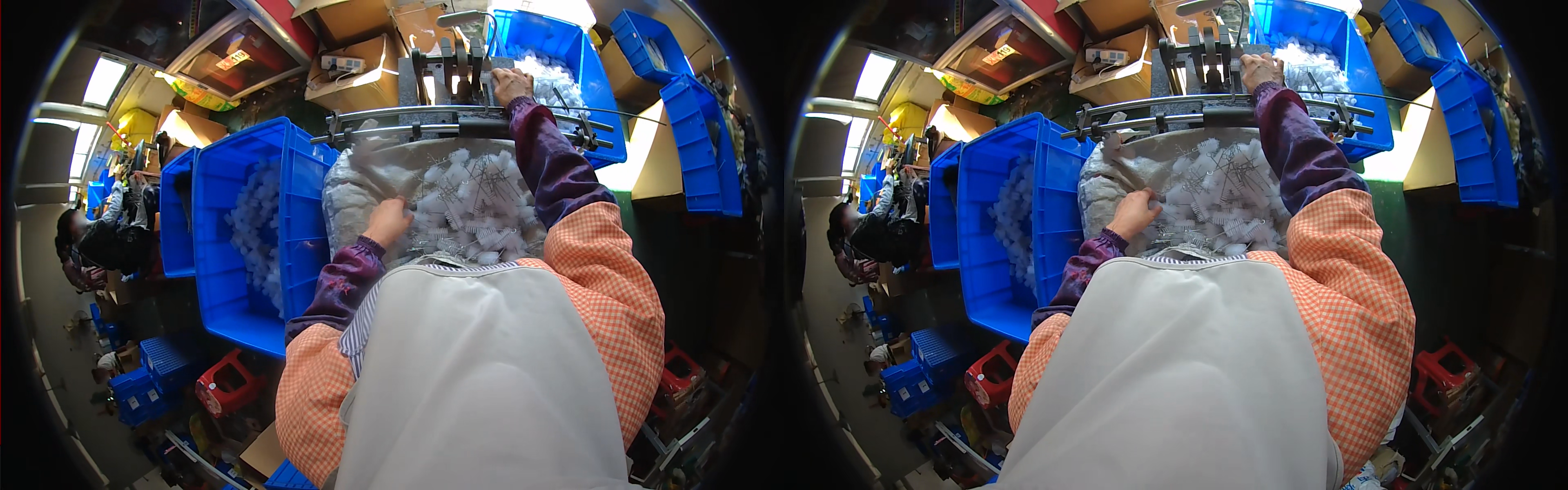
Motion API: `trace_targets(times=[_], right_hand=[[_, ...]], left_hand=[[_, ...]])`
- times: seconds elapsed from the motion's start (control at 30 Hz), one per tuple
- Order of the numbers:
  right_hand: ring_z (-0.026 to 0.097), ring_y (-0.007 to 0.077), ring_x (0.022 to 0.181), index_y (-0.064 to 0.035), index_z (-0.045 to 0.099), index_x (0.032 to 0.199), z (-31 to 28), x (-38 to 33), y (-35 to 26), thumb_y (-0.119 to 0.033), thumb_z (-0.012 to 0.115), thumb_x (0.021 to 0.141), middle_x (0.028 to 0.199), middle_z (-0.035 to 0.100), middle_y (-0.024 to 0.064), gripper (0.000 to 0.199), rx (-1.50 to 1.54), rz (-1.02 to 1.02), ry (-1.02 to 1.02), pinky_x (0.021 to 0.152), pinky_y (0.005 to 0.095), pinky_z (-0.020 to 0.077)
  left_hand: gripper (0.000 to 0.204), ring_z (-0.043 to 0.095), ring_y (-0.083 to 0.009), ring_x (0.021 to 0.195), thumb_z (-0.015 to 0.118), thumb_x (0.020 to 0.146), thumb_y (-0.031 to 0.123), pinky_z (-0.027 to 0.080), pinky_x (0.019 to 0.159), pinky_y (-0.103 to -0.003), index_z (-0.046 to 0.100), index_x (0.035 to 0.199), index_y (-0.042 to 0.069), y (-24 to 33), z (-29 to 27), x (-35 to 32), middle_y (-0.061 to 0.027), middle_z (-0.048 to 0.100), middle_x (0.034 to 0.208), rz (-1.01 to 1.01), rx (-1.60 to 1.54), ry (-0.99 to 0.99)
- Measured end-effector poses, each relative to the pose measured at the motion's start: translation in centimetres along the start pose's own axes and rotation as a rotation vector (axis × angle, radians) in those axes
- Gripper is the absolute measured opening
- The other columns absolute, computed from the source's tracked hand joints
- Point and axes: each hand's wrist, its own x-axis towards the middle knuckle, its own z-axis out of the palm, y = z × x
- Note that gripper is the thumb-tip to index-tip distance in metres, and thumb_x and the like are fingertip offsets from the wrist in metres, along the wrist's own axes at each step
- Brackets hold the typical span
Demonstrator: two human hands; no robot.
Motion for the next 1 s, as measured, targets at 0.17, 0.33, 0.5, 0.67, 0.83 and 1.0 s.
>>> trace_targets(times=[0.17, 0.33, 0.5, 0.67, 0.83, 1.0], right_hand=[[0.041, 0.0253, 0.114, -0.0165, 0.061, 0.106, -1.7, -2.0, 0.4, -0.033, 0.053, 0.078, 0.113, 0.053, 0.0056, 0.034, -0.042, 0.075, -0.03, 0.097, 0.0448, 0.0247], [0.037, 0.0276, 0.114, -0.012, 0.061, 0.104, -1.0, -2.4, -0.7, -0.035, 0.052, 0.079, 0.112, 0.051, 0.0097, 0.036, -0.013, 0.121, -0.018, 0.097, 0.0452, 0.0225], [0.04, 0.027, 0.11, -0.0107, 0.061, 0.102, 0.3, -1.9, -4.2, -0.032, 0.049, 0.08, 0.11, 0.052, 0.0101, 0.032, -0.048, 0.061, 0.006, 0.092, 0.0437, 0.0251], [0.041, 0.0262, 0.11, -0.0109, 0.06, 0.101, -0.1, -2.0, -6.2, -0.029, 0.048, 0.081, 0.108, 0.054, 0.0096, 0.03, -0.039, 0.028, 0.006, 0.093, 0.0439, 0.0248], [0.044, 0.0267, 0.108, -0.012, 0.061, 0.101, -0.6, -2.3, -3.5, -0.031, 0.049, 0.08, 0.108, 0.055, 0.0092, 0.03, -0.09, 0.04, -0.014, 0.092, 0.0448, 0.0265], [0.05, 0.0279, 0.107, -0.0119, 0.06, 0.103, -0.7, -2.0, 0.1, -0.03, 0.049, 0.08, 0.105, 0.056, 0.0092, 0.031, -0.095, 0.04, 0.0, 0.092, 0.046, 0.03]], left_hand=[[0.026, 0.058, -0.035, 0.091, 0.064, 0.075, 0.028, 0.046, 0.078, -0.041, 0.065, 0.089, 0.006, -1.1, 0.6, 0.2, -0.0163, 0.063, 0.092, 0.037, -0.09, -0.03], [0.024, 0.057, -0.0306, 0.09, 0.063, 0.075, 0.032, 0.042, 0.078, -0.042, 0.067, 0.084, 0.009, 1.4, 0.4, 0.1, -0.0128, 0.064, 0.086, 0.055, 0.088, 0.123], [0.028, 0.06, -0.0292, 0.08, 0.064, 0.074, 0.036, 0.041, 0.077, -0.043, 0.068, 0.084, 0.01, 1.4, 1.7, 1.3, -0.0105, 0.065, 0.084, 0.042, 0.084, 0.244], [0.023, 0.059, -0.031, 0.085, 0.064, 0.074, 0.033, 0.04, 0.074, -0.042, 0.067, 0.083, 0.012, 0.7, 1.8, 1.3, -0.01, 0.065, 0.085, -0.097, -0.194, 0.103], [0.018, 0.06, -0.0317, 0.083, 0.064, 0.073, 0.024, 0.045, 0.073, -0.042, 0.067, 0.081, 0.008, 1.2, 1.6, 0.3, -0.013, 0.063, 0.086, 0.006, -0.088, 0.163], [0.013, 0.06, -0.032, 0.083, 0.063, 0.072, 0.015, 0.047, 0.074, -0.041, 0.066, 0.079, 0.006, 0.2, 1.7, 0.1, -0.0149, 0.061, 0.087, 0.075, -0.075, 0.091]])
